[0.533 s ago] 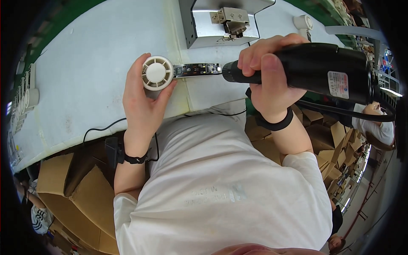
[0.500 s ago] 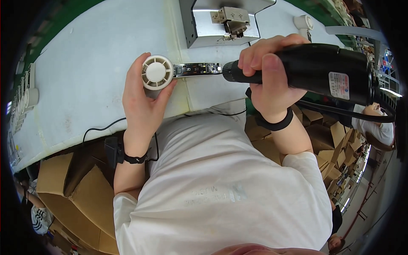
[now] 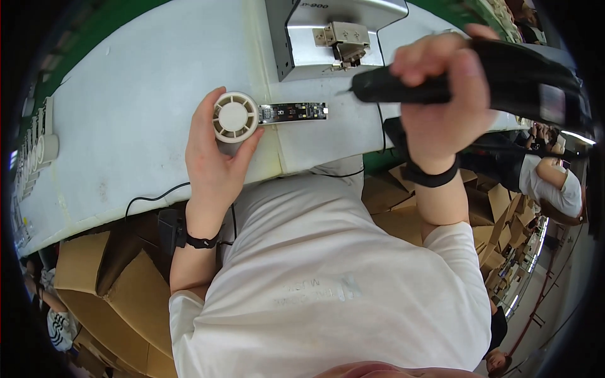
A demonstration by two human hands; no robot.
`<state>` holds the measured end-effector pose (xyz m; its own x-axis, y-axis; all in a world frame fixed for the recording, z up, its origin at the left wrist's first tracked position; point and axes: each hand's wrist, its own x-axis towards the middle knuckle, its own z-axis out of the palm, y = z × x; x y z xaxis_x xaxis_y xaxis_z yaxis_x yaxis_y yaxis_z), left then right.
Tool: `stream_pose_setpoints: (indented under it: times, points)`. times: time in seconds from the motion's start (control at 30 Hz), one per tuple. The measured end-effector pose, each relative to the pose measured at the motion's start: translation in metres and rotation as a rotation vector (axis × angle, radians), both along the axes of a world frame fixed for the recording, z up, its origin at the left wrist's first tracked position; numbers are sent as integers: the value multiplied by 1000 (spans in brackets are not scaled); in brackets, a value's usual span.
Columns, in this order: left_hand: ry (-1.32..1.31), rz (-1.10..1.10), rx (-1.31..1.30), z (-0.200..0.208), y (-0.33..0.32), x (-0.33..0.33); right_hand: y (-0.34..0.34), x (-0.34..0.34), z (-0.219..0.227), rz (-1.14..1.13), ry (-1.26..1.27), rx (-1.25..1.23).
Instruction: The person fits a circuit board into a plastic housing and uses a power screwdriver to fasten it with screws. They repeatedly pick up screws from a dispenser, drive them into the assembly, and place the finished unit on the table.
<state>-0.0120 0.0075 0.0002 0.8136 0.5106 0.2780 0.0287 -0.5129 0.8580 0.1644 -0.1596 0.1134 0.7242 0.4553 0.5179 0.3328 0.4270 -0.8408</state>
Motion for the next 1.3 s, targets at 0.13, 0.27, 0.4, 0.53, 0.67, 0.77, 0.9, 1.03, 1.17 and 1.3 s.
stream_pose_setpoints:
  times: [0.13,0.27,0.4,0.53,0.67,0.77,0.9,1.03,1.17,1.3]
  points:
    - [-25,-28,-83,2,0,-1,21,5,18,-174,-49,83]
    - [-1,-79,-100,6,1,-5,41,-5,19,-316,5,-25]
    - [-2,-100,-174,5,4,-4,29,6,13,-201,8,-74]
    - [-15,-136,-110,3,6,-1,22,4,9,-23,-80,-14]
    - [-10,-143,-172,3,7,-1,29,-22,9,71,-17,73]
    - [13,-142,-198,3,7,-2,39,-36,8,49,57,29]
    - [37,-138,-207,2,7,-3,55,-52,6,32,153,-31]
    - [48,-132,-189,0,4,-5,65,-64,2,14,253,-103]
    - [36,-127,-211,1,4,-4,69,-63,-1,-4,326,-164]
    - [-10,-114,-136,0,6,-2,67,-40,-20,66,-172,-167]
